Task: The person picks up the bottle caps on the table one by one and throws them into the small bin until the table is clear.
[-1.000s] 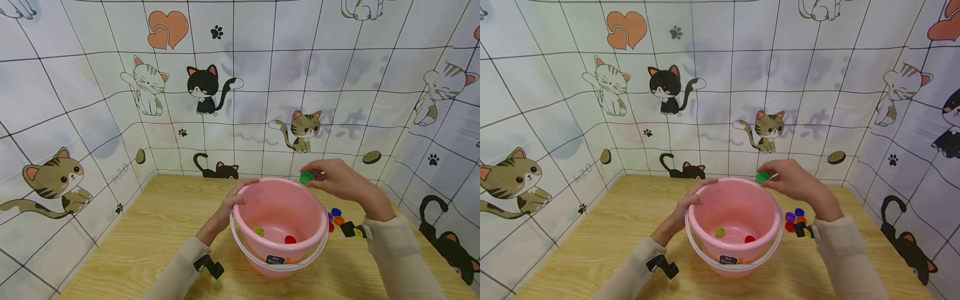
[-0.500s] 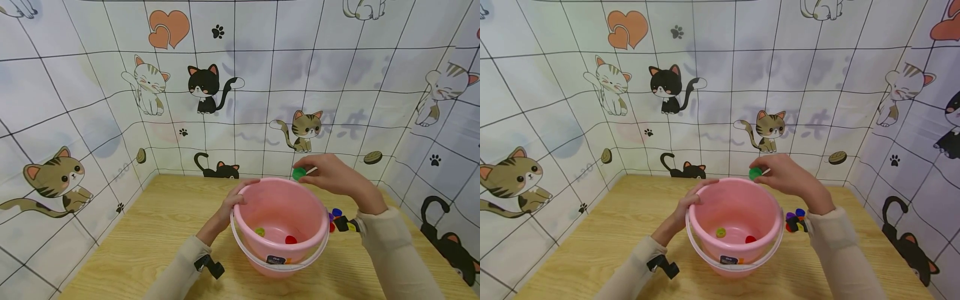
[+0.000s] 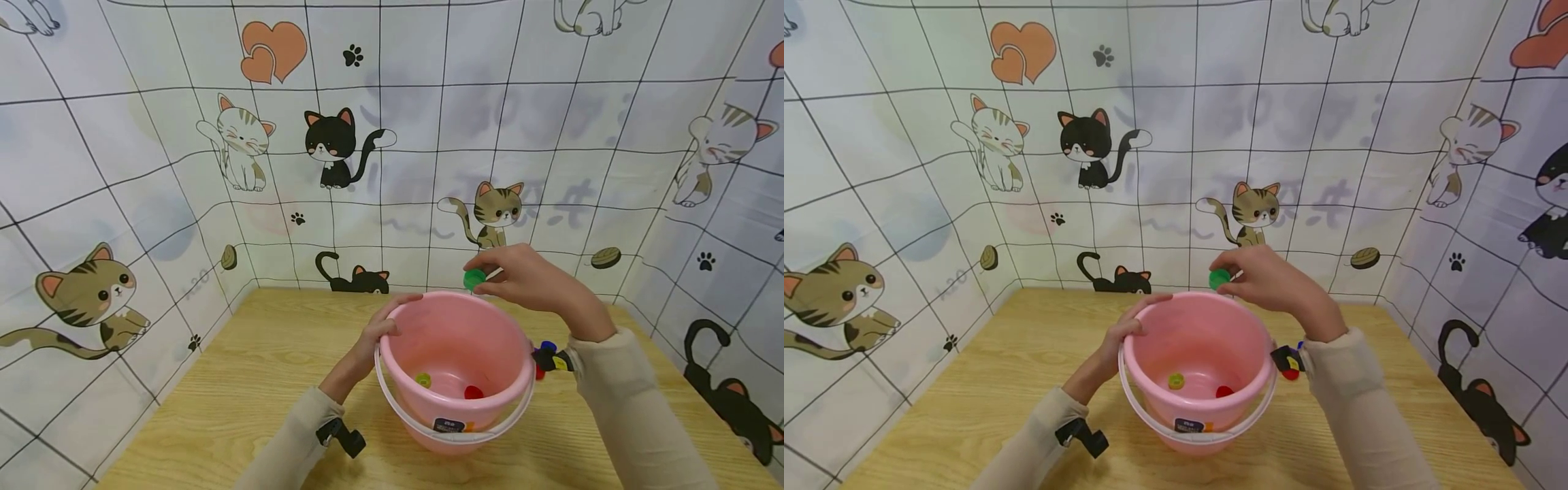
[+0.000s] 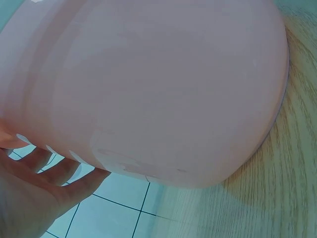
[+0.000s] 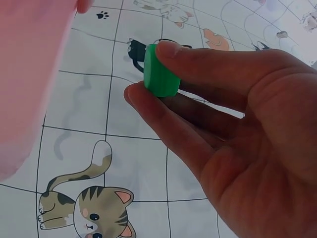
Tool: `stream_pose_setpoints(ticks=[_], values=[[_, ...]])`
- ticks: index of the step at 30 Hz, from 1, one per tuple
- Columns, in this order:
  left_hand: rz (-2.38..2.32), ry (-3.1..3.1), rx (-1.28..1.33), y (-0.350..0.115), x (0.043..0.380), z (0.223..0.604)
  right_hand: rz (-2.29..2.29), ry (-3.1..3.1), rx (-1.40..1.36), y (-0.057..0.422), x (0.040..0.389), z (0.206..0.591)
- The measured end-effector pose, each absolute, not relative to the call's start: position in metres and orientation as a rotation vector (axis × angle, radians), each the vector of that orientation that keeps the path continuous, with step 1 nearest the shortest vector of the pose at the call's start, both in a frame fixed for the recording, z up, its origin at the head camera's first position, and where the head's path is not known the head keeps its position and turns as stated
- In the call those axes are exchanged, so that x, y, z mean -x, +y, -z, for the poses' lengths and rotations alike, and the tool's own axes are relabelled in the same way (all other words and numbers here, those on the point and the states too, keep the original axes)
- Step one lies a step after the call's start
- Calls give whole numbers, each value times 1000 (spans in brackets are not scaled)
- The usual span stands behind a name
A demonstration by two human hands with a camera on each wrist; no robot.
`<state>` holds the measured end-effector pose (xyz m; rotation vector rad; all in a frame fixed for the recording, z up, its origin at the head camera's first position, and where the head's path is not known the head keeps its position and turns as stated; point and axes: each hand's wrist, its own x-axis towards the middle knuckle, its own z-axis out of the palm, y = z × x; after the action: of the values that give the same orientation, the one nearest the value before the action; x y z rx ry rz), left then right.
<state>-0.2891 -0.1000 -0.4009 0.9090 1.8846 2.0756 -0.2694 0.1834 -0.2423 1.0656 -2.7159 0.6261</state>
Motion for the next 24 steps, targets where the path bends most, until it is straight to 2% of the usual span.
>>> stream_pose_setpoints(ticks=[24], values=[[-2074,1894,-891,-101,289,400,-563,-2743,-1058,174,276,248]])
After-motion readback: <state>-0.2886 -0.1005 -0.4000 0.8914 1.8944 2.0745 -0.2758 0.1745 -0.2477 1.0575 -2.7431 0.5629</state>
